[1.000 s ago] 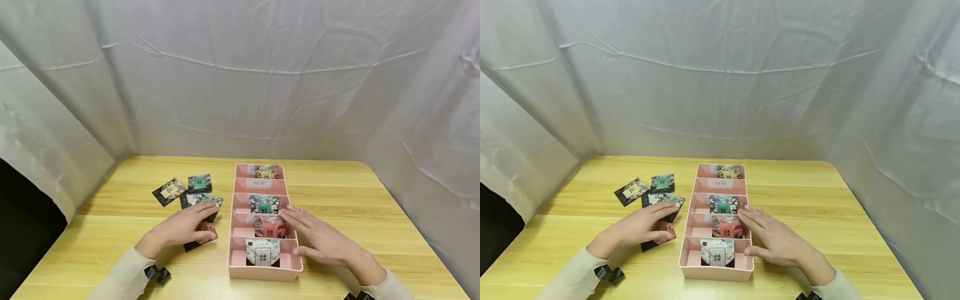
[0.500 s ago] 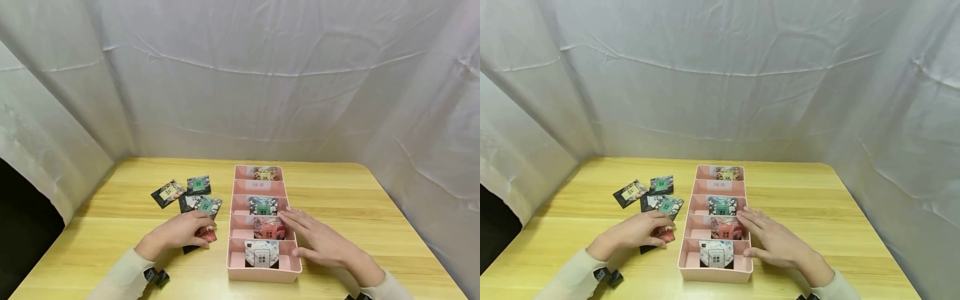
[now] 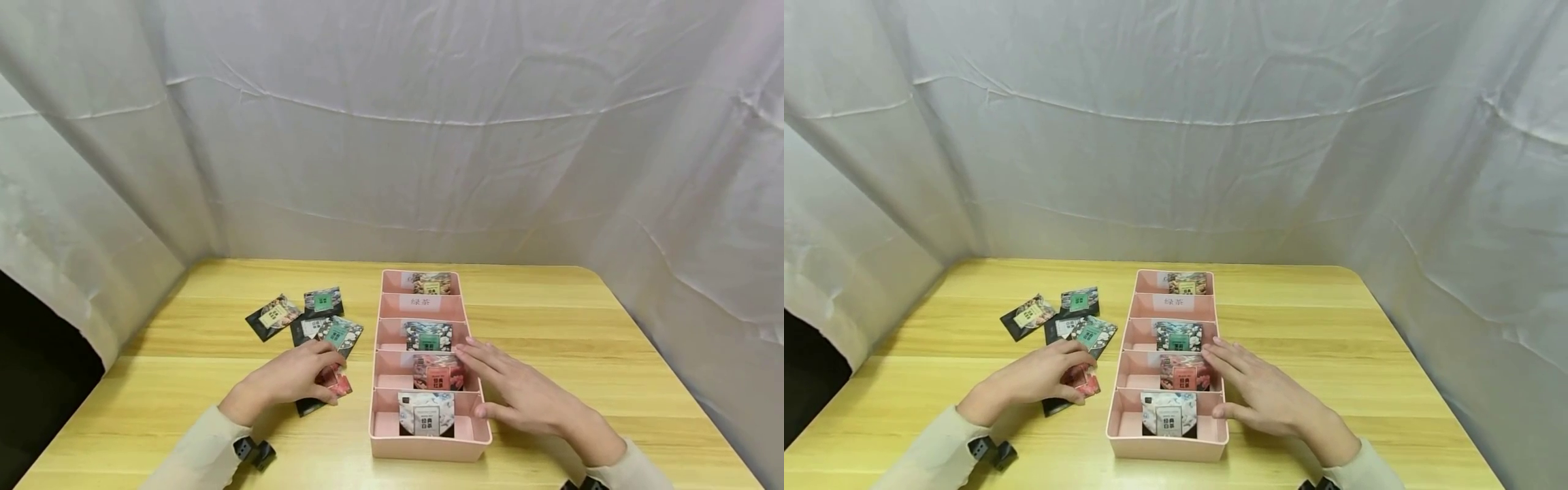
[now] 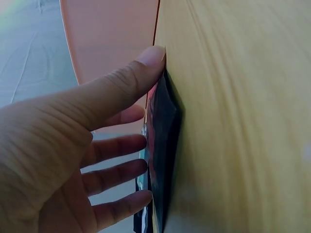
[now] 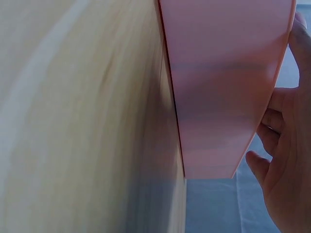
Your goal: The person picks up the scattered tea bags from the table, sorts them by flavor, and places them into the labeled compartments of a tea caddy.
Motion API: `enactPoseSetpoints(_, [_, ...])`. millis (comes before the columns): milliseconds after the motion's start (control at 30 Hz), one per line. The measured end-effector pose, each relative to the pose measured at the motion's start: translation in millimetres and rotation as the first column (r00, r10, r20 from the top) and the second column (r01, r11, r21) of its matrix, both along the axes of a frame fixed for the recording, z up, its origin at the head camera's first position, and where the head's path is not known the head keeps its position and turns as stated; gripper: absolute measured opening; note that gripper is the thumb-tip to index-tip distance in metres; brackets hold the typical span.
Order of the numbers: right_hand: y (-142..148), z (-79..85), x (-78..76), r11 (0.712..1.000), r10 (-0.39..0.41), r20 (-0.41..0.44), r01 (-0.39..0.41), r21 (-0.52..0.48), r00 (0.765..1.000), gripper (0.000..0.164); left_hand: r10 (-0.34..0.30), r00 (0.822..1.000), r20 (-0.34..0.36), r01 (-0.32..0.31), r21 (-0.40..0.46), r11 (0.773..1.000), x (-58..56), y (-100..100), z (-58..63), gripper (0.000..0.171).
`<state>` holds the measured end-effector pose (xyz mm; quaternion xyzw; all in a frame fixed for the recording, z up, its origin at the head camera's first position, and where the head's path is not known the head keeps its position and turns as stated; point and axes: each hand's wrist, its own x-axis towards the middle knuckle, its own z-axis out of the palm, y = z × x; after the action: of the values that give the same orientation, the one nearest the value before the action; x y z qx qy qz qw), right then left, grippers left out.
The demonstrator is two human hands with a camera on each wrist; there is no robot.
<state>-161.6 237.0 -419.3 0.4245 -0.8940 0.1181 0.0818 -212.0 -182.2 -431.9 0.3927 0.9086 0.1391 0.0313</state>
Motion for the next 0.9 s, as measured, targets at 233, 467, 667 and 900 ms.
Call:
enactPoseSetpoints(233, [0.4,-2.6,-0.3,1.000,-0.010,-0.007,0.010,-0.008,1.000,0.081,0.011,1.000,0.026,-0.011,0.000,1.000,0.6,1.3,2.6,0.059])
enactPoseSetpoints(467, [-0.5,-1.7,-1.0,1.000,-0.012,-0.019,0.012,0.006,1.000,0.081,0.096,0.991,0.092,-0.095,-0.018,0.995,2.9,1.0,8.0,0.069])
enactPoseSetpoints(667, [-1.3,-0.3,-0.4,1.000,-0.022,-0.011,0.022,0.014,1.000,0.081,0.184,0.975,0.125,-0.180,-0.044,0.983,6.3,2.6,10.5,0.074])
enactPoseSetpoints(900, [-2.1,1.8,0.6,1.000,-0.017,-0.002,0.017,0.026,1.000,0.080,0.280,0.954,0.108,-0.271,-0.086,0.959,11.7,5.1,13.2,0.068])
